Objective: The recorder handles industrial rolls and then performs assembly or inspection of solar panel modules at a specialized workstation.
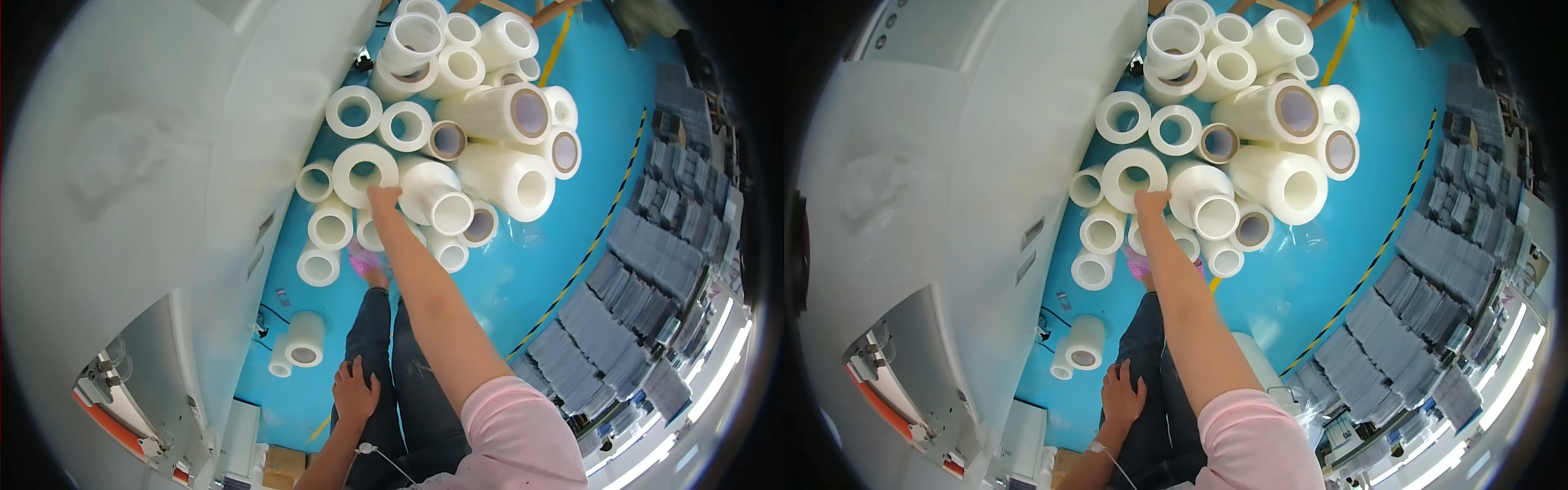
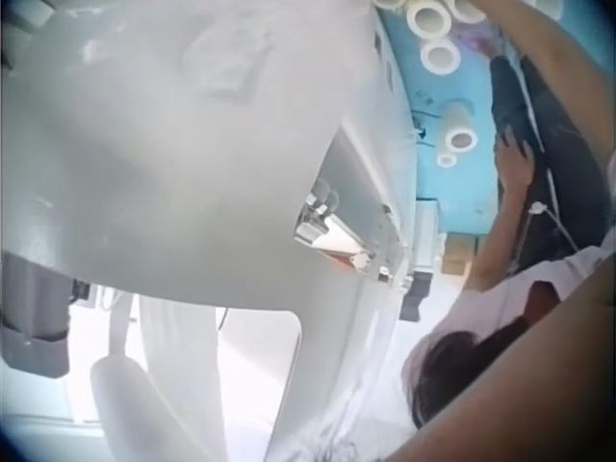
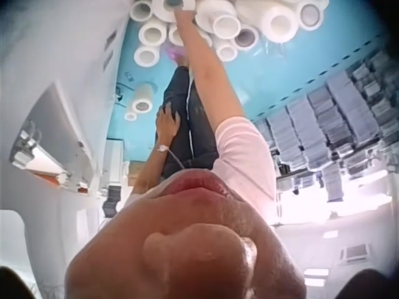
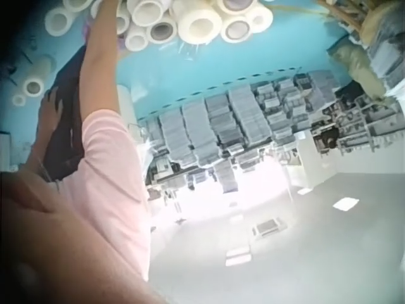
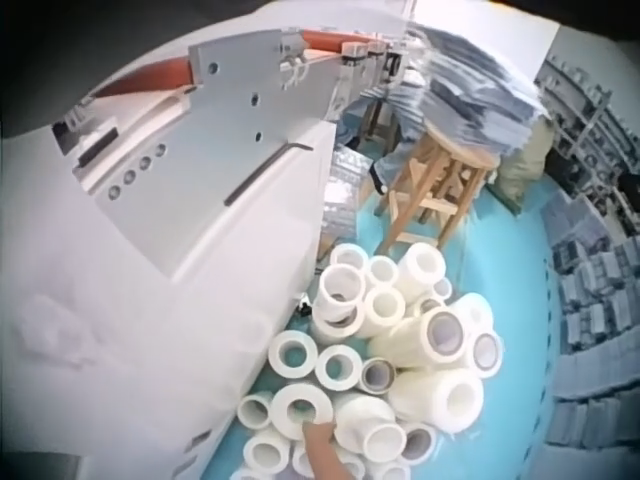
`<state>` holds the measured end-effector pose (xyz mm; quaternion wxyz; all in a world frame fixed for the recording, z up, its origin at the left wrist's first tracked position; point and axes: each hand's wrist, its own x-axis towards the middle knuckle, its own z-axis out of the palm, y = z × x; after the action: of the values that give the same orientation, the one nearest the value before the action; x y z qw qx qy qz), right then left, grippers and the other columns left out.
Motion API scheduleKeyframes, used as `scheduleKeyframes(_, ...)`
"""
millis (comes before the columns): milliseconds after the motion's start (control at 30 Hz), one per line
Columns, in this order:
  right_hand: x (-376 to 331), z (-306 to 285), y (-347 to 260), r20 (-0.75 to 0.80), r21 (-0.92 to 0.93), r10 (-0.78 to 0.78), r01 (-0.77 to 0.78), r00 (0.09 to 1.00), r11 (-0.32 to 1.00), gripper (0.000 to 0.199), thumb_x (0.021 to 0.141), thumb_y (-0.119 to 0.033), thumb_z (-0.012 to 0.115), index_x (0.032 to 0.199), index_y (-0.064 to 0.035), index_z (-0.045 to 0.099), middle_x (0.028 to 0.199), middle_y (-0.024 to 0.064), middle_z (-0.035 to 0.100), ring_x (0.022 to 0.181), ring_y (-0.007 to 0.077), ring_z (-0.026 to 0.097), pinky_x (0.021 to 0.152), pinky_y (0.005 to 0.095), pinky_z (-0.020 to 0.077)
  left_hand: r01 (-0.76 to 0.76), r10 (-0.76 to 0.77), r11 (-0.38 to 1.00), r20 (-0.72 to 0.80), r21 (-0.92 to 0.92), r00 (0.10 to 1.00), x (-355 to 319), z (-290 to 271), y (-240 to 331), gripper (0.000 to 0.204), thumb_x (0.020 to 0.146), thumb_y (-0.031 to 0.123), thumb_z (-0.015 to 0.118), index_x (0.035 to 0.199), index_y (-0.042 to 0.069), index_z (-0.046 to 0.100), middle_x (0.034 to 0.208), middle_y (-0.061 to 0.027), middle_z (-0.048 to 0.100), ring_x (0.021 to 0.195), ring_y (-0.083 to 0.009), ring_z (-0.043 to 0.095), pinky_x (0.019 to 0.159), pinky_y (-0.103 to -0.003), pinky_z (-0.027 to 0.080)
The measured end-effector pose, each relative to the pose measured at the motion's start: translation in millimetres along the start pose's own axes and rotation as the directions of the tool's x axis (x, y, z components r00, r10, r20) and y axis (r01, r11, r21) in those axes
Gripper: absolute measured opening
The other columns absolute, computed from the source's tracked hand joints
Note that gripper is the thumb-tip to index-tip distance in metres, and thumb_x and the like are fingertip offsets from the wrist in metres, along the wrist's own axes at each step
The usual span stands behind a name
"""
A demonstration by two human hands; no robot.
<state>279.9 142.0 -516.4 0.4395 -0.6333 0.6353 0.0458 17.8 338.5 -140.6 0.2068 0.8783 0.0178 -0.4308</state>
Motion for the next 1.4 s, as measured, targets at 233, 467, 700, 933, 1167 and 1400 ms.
scheduleKeyframes(233,-40,-54,-77,0.141,0.228,-0.346,0.31,0.928,0.923,0.074,0.083,-0.021,0.069,0.14,-0.0008,0.026,0.121,0.0185,0.05,0.096,0.0241,0.059,0.07,0.0404,0.0532,-0.042,0.047,0.995,-0.05,0.094,0.998,11,1,0,0.053,0.085,0.029,0.062,0.131,0.004,0.051,0.125,-0.0222,0.048,0.11,-0.0406,0.052,0.087,-0.05,0.048)
scheduleKeyframes(467,-64,-71,-321,0.384,0.587,-0.189,-0.081,0.904,0.805,0.086,0.087,-0.029,0.068,0.15,-0.0098,0.013,0.14,0.0234,0.038,0.107,0.0412,0.058,0.077,0.045,0.0589,0.025,-0.014,0.988,-0.077,0.151,0.997,4,-13,-22,0.054,0.084,0.03,0.061,0.13,0.005,0.051,0.127,-0.0223,0.049,0.109,-0.0398,0.053,0.087,-0.05,0.046)
scheduleKeyframes(700,-36,-82,-268,0.417,0.836,-0.457,-0.134,0.786,0.532,0.062,0.077,0.004,0.04,0.138,0.0027,0.032,0.131,0.0306,0.042,0.102,0.0517,0.06,0.079,0.0483,0.0615,0.019,-0.008,0.99,-0.076,0.136,0.997,7,-15,-24,0.054,0.084,0.03,0.061,0.131,0.005,0.05,0.124,-0.0217,0.049,0.109,-0.0401,0.052,0.087,-0.051,0.046)
scheduleKeyframes(933,-30,-110,-269,0.495,0.771,-0.353,-0.215,0.794,0.599,0.056,0.08,0.005,0.04,0.136,0.0046,0.033,0.125,0.0293,0.047,0.104,0.0521,0.058,0.081,0.0459,0.0612,0.012,-0.006,0.986,-0.04,0.164,0.999,9,-12,-23,0.052,0.085,0.03,0.061,0.13,0.006,0.051,0.124,-0.0211,0.049,0.107,-0.0389,0.054,0.086,-0.05,0.047)
scheduleKeyframes(1167,-15,-74,-311,0.589,0.688,-0.294,-0.276,0.753,0.672,0.044,0.087,-0.002,0.058,0.127,0.002,0.042,0.123,0.0185,0.053,0.094,0.042,0.063,0.079,0.0433,0.0611,-0.039,0.047,0.987,-0.053,0.154,0.997,15,-15,-23,0.052,0.086,0.03,0.06,0.13,0.005,0.051,0.123,-0.0219,0.05,0.106,-0.0398,0.055,0.084,-0.051,0.049)
scheduleKeyframes(1400,-56,-88,-291,0.446,0.658,-0.169,-0.194,0.879,0.727,0.042,0.091,-0.011,0.063,0.126,0.0006,0.043,0.113,0.017,0.056,0.091,0.0346,0.066,0.069,0.0393,0.0605,-0.032,0.042,0.98,-0.048,0.195,0.998,18,-12,-16,0.05,0.086,0.031,0.059,0.129,0.005,0.051,0.123,-0.0207,0.052,0.104,-0.0377,0.056,0.082,-0.049,0.049)
